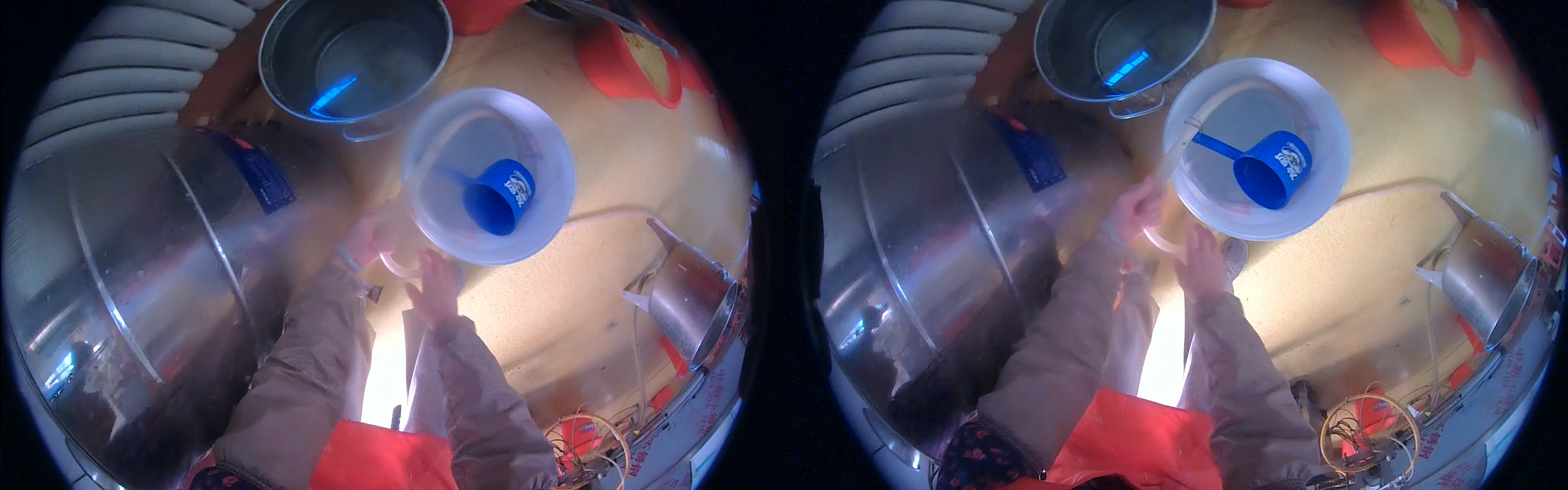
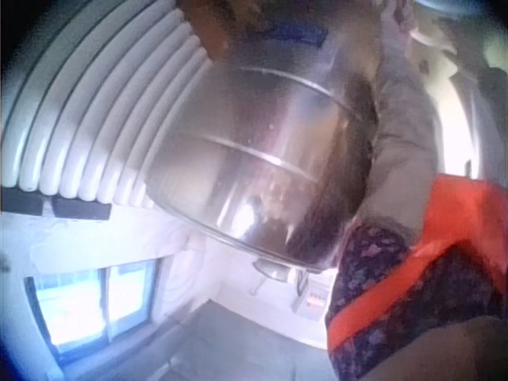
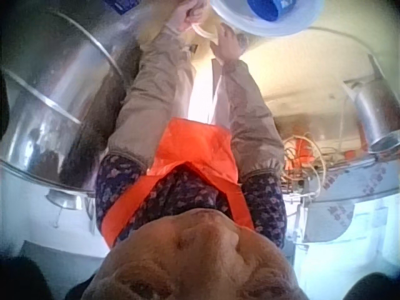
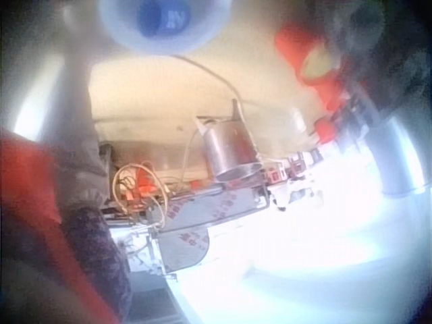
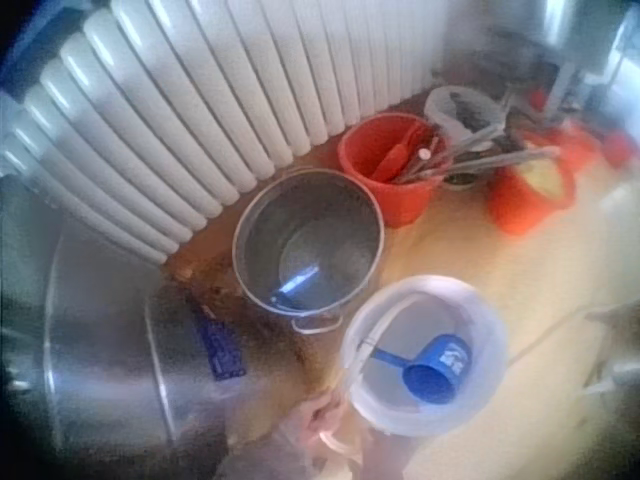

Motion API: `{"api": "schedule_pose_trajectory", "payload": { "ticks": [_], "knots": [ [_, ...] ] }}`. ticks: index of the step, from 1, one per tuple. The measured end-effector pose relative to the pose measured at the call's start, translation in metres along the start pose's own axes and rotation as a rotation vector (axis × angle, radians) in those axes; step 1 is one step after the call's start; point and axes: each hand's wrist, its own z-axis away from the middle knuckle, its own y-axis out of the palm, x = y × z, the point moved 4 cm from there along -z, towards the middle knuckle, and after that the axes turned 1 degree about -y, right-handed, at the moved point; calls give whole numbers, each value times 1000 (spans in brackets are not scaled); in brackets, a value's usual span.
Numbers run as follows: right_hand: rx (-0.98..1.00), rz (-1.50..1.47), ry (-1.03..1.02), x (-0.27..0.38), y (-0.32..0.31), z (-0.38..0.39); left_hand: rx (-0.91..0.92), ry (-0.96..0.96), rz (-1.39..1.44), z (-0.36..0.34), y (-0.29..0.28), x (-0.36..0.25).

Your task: The person transfers liquid from a large metal container into a white bucket using a clear tube, then walks to a work area and lifts a large round dough sheet from a wooden board. The person returns to the container and continues transferring liquid into the bucket.

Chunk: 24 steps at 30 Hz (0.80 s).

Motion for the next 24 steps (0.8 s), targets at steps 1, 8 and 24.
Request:
{"api": "schedule_pose_trajectory", "payload": {
  "ticks": [1,8,24],
  "knots": [
    [56,56,-18,2,11,-7,33,-6,-24,2,5,-3],
    [295,169,16,-17,31,-13,78,41,4,-6,11,-33],
    [-5,73,32,-21,46,-38,-581,465,-775,-34,5,-62]
  ]
}}
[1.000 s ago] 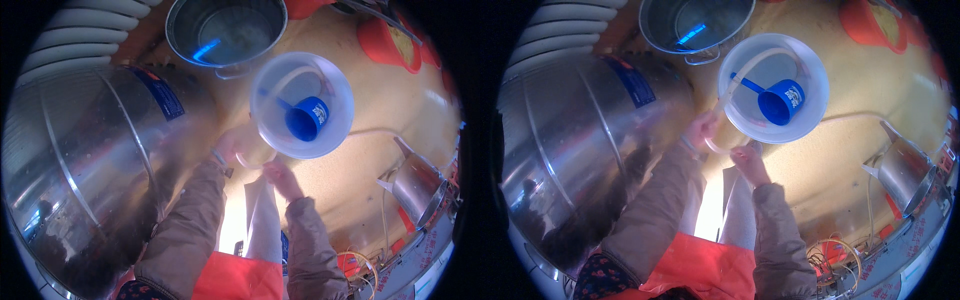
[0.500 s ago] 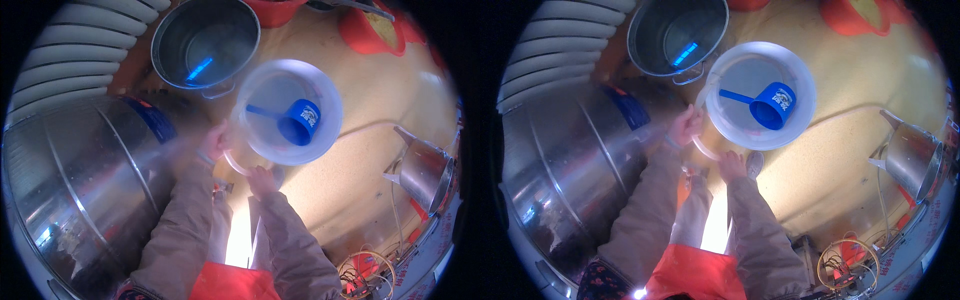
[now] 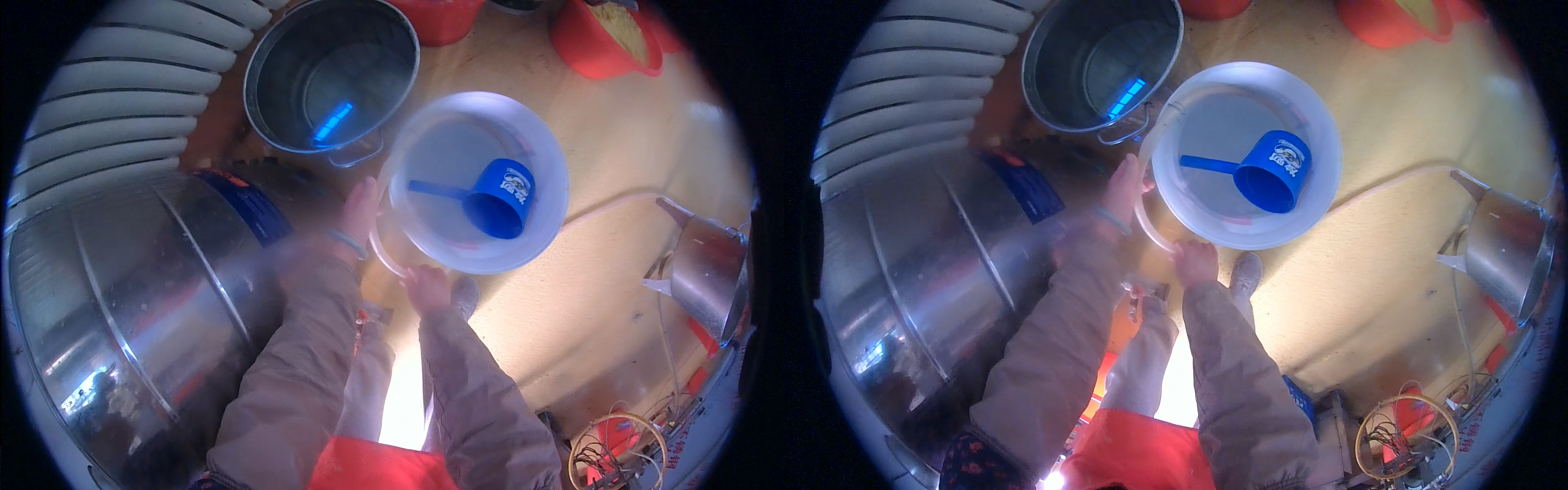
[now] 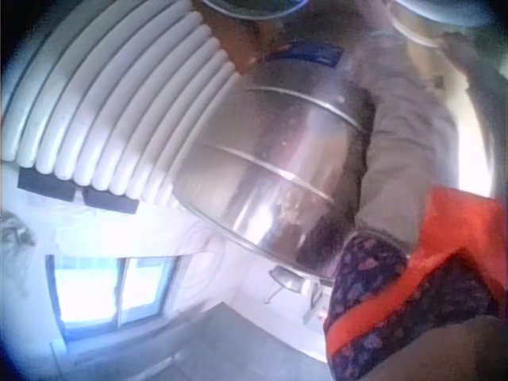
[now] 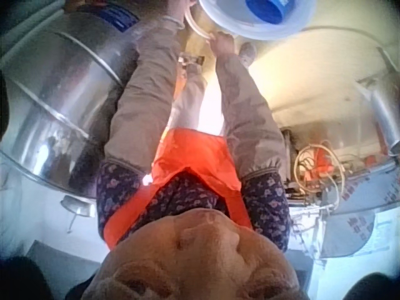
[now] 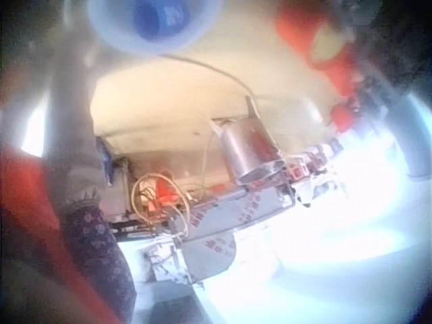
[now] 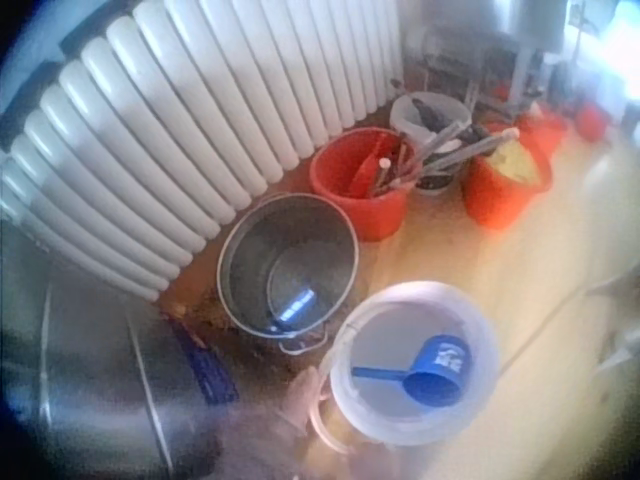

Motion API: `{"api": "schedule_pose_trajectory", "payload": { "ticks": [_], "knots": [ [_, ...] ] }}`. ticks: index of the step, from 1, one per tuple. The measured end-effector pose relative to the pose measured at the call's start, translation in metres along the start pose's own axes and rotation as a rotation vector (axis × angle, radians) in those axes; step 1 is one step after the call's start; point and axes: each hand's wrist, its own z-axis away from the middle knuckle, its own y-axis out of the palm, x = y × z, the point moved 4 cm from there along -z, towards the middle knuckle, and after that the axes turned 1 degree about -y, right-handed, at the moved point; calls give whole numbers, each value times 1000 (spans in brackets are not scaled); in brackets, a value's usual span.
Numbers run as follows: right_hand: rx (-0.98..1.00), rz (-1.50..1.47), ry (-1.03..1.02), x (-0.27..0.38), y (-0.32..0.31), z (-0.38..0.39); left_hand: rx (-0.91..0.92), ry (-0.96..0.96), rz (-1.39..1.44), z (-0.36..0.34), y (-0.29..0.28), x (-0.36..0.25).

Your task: The person transfers liquid from a large metal container into a white bucket using a clear tube, then walks to a work area and lifts a large round dough sheet from a wooden board. The person returns to the container and continues transferring liquid into the bucket.

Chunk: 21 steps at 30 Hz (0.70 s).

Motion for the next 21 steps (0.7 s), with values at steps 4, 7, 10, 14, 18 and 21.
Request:
{"api": "schedule_pose_trajectory", "payload": {
  "ticks": [4,7,10,14,18,21],
  "knots": [
    [-180,-98,-53,-1,12,-11,-111,217,-145,9,-1,3],
    [-209,-179,-63,-3,20,-22,-344,500,-511,35,1,7],
    [-183,-196,-18,-4,24,-28,-457,485,-577,50,-3,24],
    [-194,-195,-28,-3,20,-27,-490,221,-339,58,-8,51],
    [-167,-262,-9,-2,17,-26,-457,102,-88,65,-3,55],
    [-123,-343,32,-4,14,-23,-371,79,10,65,-1,45]
  ]
}}
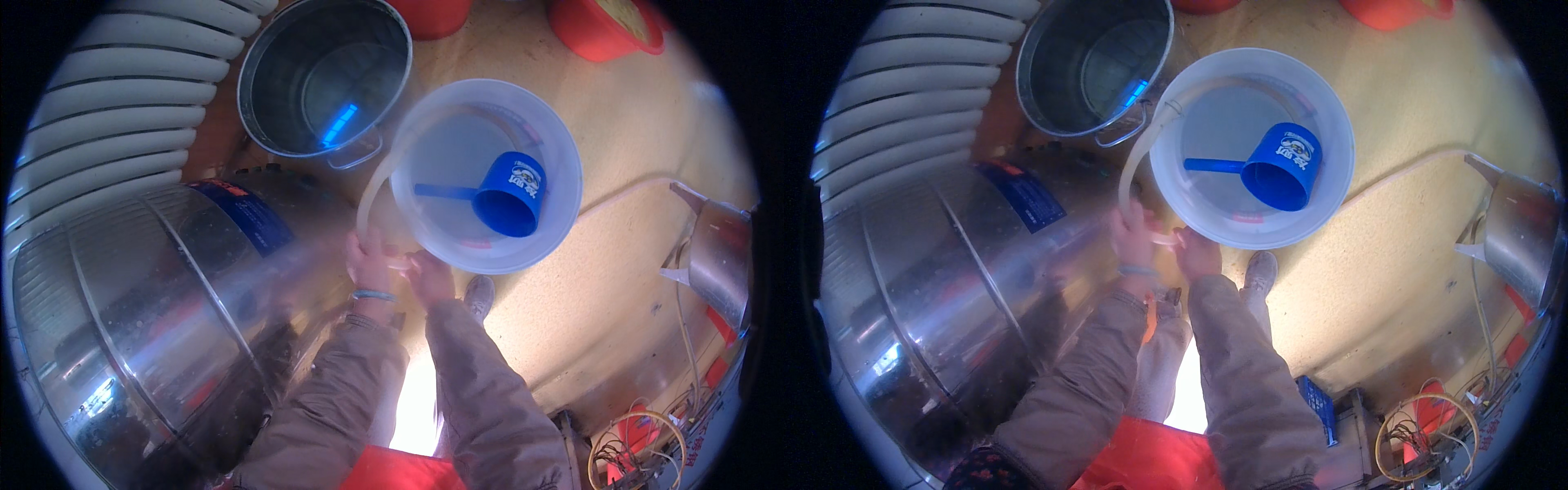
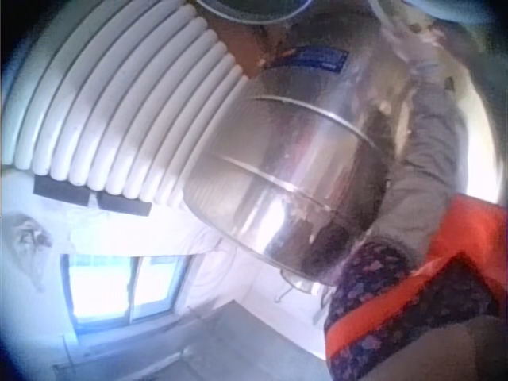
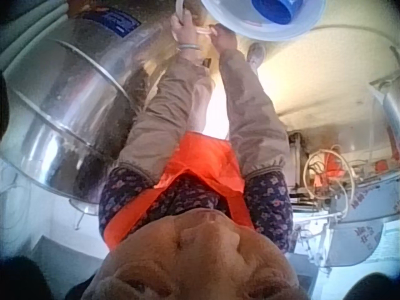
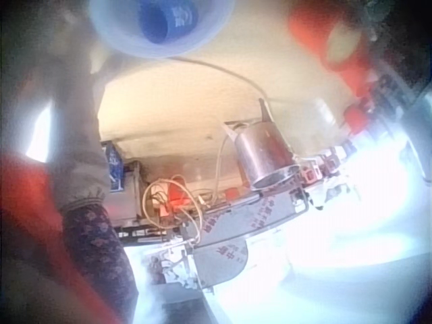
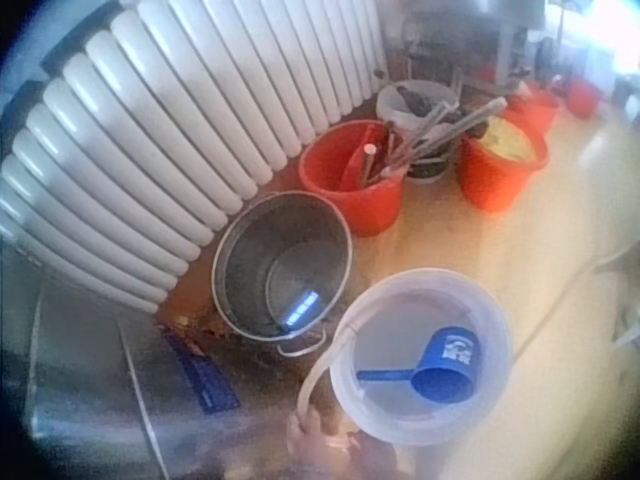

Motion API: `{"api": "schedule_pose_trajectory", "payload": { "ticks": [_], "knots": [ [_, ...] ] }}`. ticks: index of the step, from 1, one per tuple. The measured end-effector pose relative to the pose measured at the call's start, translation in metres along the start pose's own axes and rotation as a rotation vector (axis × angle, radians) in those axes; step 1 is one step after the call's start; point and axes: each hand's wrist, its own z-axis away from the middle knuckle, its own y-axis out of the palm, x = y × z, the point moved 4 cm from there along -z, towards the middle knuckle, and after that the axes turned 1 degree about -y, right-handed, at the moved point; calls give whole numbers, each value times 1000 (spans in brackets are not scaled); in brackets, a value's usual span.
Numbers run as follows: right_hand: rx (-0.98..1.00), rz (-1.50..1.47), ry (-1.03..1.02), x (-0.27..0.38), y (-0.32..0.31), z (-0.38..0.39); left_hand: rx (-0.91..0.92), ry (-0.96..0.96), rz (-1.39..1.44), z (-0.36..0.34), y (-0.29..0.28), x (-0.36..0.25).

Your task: The person transfers liquid from a large metal container into a white bucket using a clear tube, then walks to a work area and lifts a large round dough sheet from a wooden board. The person returns to the container and continues transferring liquid into the bucket.

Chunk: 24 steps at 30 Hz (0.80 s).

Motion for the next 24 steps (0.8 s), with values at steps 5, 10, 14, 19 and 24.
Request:
{"api": "schedule_pose_trajectory", "payload": {
  "ticks": [5,10,14,19,24],
  "knots": [
    [131,297,-60,-22,-27,29,254,-241,224,7,-6,-15],
    [189,379,-20,-60,-78,82,606,-460,439,40,-6,-35],
    [238,522,100,-71,-125,134,858,-638,571,60,3,-44],
    [99,719,282,-49,-189,176,965,-684,656,58,23,-48],
    [-494,762,101,10,-274,168,842,-628,806,57,33,-60]
  ]
}}
